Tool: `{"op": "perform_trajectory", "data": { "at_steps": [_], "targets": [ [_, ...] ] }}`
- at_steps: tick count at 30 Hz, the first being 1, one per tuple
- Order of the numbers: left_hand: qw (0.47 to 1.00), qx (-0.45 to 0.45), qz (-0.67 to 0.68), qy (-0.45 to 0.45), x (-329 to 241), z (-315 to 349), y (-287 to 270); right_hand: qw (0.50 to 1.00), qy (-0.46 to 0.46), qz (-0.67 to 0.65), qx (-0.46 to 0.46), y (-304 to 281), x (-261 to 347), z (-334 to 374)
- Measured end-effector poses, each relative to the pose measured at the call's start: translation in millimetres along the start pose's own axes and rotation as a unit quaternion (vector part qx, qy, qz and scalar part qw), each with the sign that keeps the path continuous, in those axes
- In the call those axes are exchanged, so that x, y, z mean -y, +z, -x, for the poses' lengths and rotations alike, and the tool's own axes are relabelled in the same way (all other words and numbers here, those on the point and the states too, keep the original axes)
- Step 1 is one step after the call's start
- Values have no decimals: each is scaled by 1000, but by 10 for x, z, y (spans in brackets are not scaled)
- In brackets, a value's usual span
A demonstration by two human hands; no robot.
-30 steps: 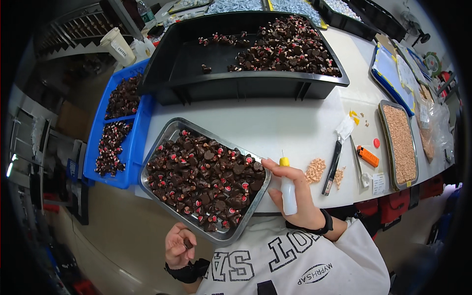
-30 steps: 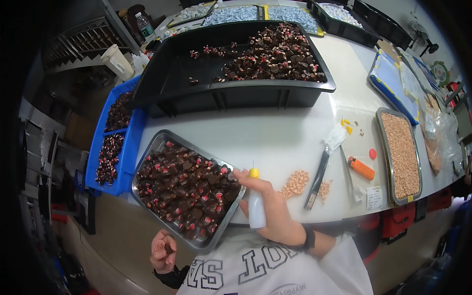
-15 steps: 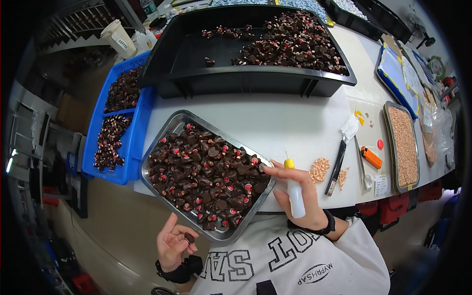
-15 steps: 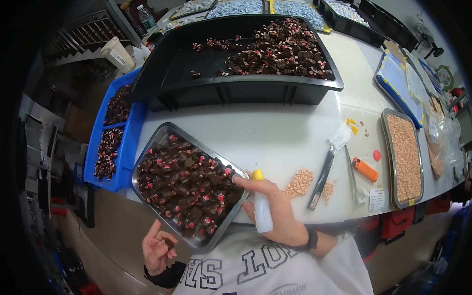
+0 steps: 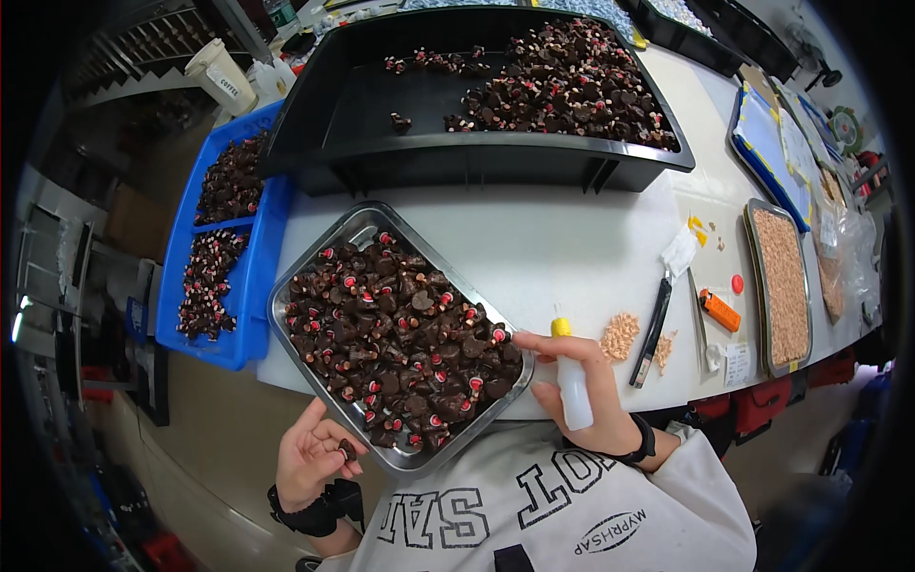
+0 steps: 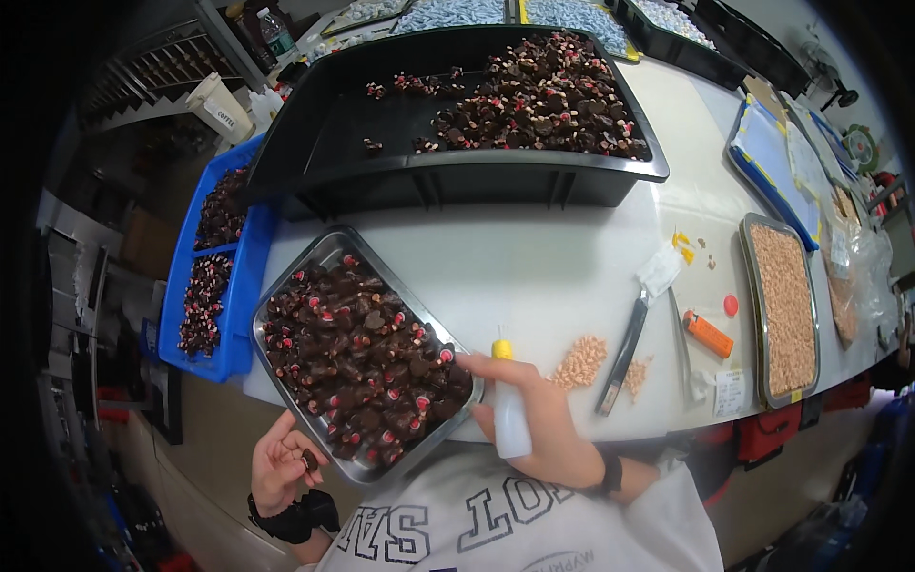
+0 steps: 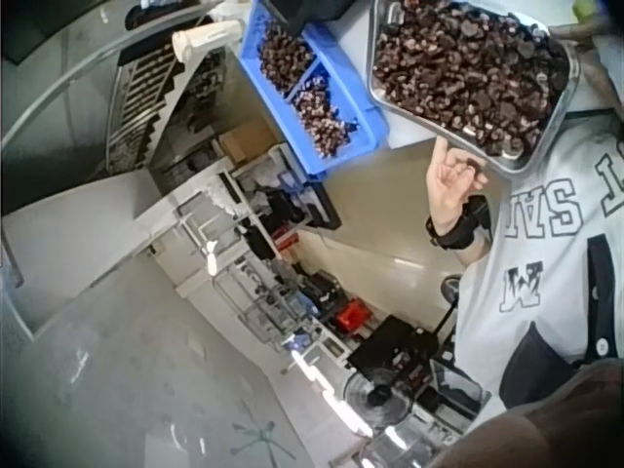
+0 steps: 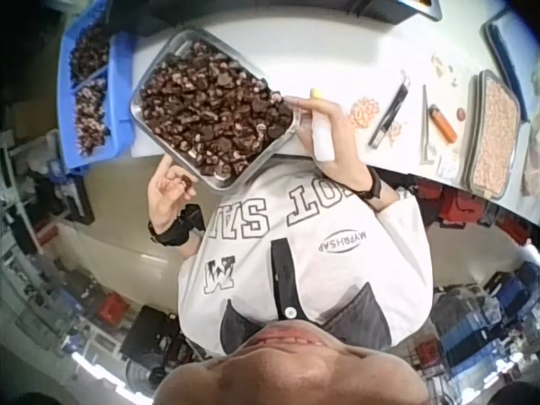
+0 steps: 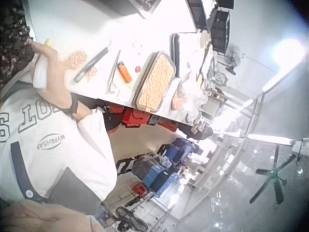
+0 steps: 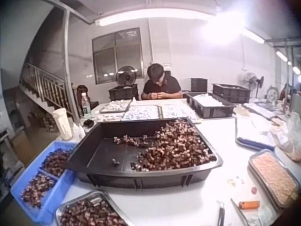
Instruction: The person decorates chocolate pieces by applying a small amount of white substance from a squeeze bottle onto the center of each piece. They then place a small red circular candy on top of the white substance. The finished chocolates are placed into a metal tray.
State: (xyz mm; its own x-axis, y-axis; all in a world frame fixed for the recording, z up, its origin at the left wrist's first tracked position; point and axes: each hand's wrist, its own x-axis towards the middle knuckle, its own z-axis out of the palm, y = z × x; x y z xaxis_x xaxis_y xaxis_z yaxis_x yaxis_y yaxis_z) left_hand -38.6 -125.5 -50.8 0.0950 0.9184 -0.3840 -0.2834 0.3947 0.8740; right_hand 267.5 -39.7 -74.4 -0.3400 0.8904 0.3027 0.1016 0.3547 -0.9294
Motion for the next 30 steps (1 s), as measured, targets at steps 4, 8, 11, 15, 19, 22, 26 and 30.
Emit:
{"op": "perform_trajectory", "data": {
  "at_steps": [4,8,11,15,19,22,26,30],
  "targets": [
    [1000,10,-6,9,-71,-128,-67,999,-31,-20,2,48,-101,-4],
    [1000,18,-22,2,-163,-156,-246,995,-54,-20,87,69,-125,90],
    [999,8,-34,-1,-222,-224,-300,994,-91,2,66,116,-119,96],
    [996,18,-91,-4,-342,-253,-334,991,-116,-5,73,159,-113,114],
    [989,53,-135,22,-459,-554,-456,985,-122,3,123,140,-64,115],
    [991,46,-122,17,-504,-605,-438,984,-114,9,137,177,-50,102],
    [974,-78,-139,162,-247,-85,-197,985,-113,-14,127,198,-82,92],
    [974,-139,-87,154,283,346,102,988,-101,23,119,154,-85,49]
  ]
}}
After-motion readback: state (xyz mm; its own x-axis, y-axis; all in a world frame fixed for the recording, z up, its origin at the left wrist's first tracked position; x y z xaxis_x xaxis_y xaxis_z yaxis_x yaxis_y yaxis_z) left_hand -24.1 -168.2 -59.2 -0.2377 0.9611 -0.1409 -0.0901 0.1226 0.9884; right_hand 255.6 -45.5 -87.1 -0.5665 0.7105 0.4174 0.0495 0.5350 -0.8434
